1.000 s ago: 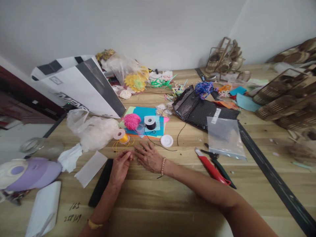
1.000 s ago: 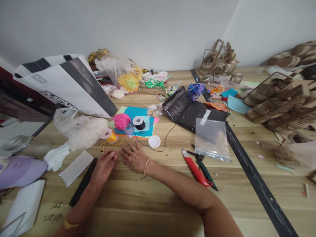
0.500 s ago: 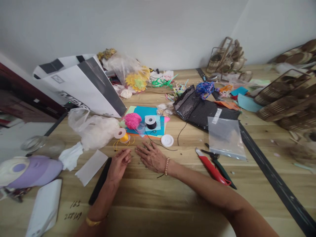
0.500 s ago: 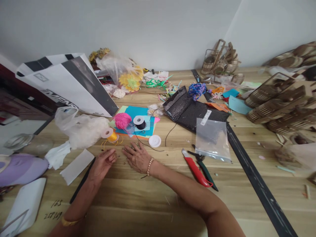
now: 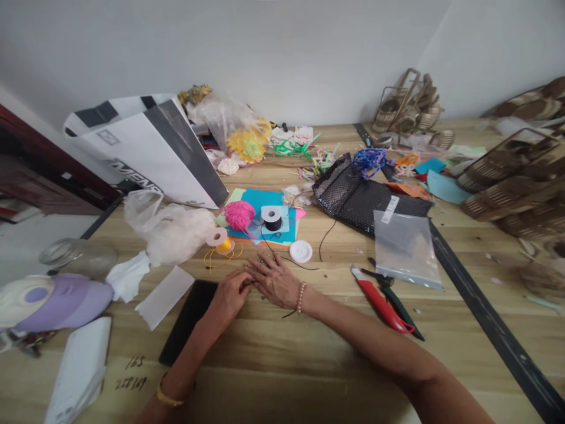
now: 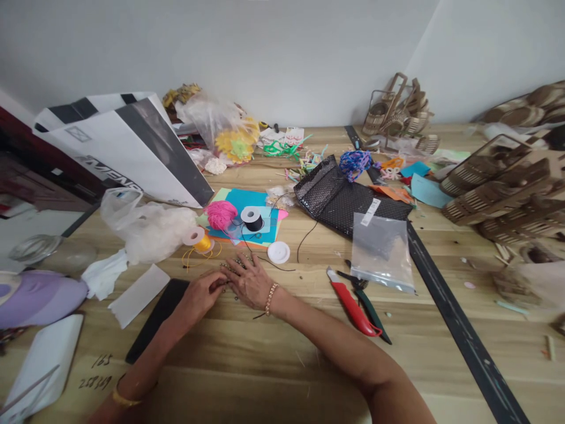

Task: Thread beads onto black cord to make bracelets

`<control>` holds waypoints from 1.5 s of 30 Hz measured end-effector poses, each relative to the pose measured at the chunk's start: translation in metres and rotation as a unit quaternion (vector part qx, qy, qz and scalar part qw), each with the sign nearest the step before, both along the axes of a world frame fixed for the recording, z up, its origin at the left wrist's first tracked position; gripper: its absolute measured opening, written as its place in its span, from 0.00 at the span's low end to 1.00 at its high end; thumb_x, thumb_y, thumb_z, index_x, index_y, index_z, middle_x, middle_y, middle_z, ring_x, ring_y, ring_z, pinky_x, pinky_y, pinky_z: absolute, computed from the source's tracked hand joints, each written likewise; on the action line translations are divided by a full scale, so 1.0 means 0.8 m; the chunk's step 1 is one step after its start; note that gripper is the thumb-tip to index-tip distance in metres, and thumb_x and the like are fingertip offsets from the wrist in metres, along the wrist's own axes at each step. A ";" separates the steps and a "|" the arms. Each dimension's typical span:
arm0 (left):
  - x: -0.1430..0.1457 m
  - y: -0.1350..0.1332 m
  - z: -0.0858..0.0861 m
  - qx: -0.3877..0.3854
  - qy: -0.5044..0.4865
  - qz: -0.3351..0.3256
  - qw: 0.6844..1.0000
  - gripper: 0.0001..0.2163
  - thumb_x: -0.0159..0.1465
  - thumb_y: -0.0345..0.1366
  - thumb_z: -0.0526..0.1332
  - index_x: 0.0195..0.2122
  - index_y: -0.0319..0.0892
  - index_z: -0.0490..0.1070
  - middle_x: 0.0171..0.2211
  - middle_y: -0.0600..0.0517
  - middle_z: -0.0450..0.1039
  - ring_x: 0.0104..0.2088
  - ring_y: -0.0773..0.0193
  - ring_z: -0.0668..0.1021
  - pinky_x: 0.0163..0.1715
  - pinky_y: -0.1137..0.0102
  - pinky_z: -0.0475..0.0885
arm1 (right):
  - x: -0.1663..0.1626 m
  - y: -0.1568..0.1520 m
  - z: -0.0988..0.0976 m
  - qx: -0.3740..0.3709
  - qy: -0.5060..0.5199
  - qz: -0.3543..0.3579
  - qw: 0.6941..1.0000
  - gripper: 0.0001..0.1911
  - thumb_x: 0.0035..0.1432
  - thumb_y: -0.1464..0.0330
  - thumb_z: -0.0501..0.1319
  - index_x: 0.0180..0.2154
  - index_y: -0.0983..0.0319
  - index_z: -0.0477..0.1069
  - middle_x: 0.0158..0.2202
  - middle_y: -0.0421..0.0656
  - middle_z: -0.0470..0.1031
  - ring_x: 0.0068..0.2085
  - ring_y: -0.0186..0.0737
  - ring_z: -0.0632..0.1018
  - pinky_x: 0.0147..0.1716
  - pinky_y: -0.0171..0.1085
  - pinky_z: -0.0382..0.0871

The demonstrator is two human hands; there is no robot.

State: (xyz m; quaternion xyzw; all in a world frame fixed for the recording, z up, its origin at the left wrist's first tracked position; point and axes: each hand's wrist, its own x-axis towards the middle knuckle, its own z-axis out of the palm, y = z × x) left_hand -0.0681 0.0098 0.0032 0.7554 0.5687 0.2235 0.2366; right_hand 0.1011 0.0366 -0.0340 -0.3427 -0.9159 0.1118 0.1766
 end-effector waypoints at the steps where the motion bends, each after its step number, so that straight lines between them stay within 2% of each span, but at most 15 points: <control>1: -0.001 0.001 0.001 0.003 0.007 -0.006 1.000 0.07 0.53 0.24 0.57 0.23 0.42 0.69 0.23 0.53 0.69 0.25 0.64 0.71 0.29 0.71 0.66 | 0.000 0.000 0.000 0.002 0.000 0.000 1.000 0.22 0.66 0.65 0.50 0.61 0.59 0.59 0.63 0.48 0.60 0.64 0.54 0.56 0.59 0.61 0.51; 7: -0.010 0.002 -0.002 -0.006 0.010 -0.013 1.000 0.08 0.52 0.24 0.57 0.29 0.42 0.72 0.26 0.52 0.72 0.27 0.64 0.73 0.30 0.71 0.68 | 0.002 0.000 -0.001 0.003 0.001 -0.005 1.000 0.22 0.66 0.66 0.50 0.61 0.59 0.59 0.63 0.48 0.59 0.65 0.53 0.56 0.59 0.59 0.53; 16: -0.019 0.001 -0.015 -0.012 -0.034 0.009 0.999 0.09 0.52 0.25 0.57 0.31 0.42 0.73 0.26 0.52 0.72 0.26 0.64 0.74 0.29 0.71 0.69 | 0.009 0.003 0.001 -0.004 0.013 0.000 1.000 0.23 0.65 0.72 0.48 0.60 0.64 0.59 0.62 0.52 0.61 0.64 0.51 0.58 0.59 0.56 0.53; 21: -0.022 -0.002 -0.018 0.002 -0.048 0.014 0.999 0.11 0.51 0.24 0.56 0.34 0.42 0.72 0.28 0.52 0.71 0.26 0.65 0.73 0.29 0.71 0.69 | 0.006 0.003 0.017 -0.004 0.073 0.032 0.997 0.18 0.62 0.71 0.53 0.53 0.65 0.65 0.54 0.52 0.67 0.60 0.48 0.62 0.60 0.51 0.53; 26: -0.029 -0.004 -0.020 0.000 -0.058 0.025 0.998 0.09 0.52 0.25 0.55 0.33 0.41 0.69 0.27 0.52 0.70 0.27 0.64 0.74 0.30 0.70 0.70 | -0.009 0.003 0.023 0.001 0.052 0.051 0.997 0.13 0.58 0.68 0.60 0.45 0.65 0.69 0.44 0.50 0.70 0.51 0.47 0.67 0.57 0.50 0.55; 32: -0.029 -0.008 -0.009 -0.011 -0.009 0.027 1.000 0.07 0.52 0.25 0.55 0.30 0.42 0.66 0.27 0.52 0.70 0.28 0.63 0.74 0.31 0.69 0.69 | -0.022 0.000 0.021 0.039 -0.004 0.039 0.998 0.06 0.62 0.71 0.56 0.37 0.66 0.70 0.38 0.49 0.69 0.44 0.46 0.67 0.51 0.46 0.59; 38: -0.028 -0.012 -0.005 -0.024 0.042 0.010 0.999 0.08 0.54 0.24 0.54 0.32 0.41 0.67 0.32 0.50 0.71 0.31 0.62 0.74 0.35 0.68 0.70 | -0.017 0.002 0.008 0.064 -0.011 0.025 0.998 0.05 0.61 0.71 0.57 0.36 0.66 0.69 0.39 0.49 0.69 0.45 0.46 0.66 0.55 0.48 0.56; 45: -0.023 -0.011 0.002 -0.018 0.088 -0.026 0.996 0.07 0.61 0.29 0.54 0.27 0.41 0.68 0.30 0.49 0.70 0.33 0.60 0.74 0.37 0.66 0.69 | -0.009 0.004 0.002 0.069 -0.012 0.027 0.997 0.06 0.63 0.71 0.54 0.39 0.67 0.68 0.41 0.50 0.69 0.47 0.46 0.66 0.59 0.50 0.52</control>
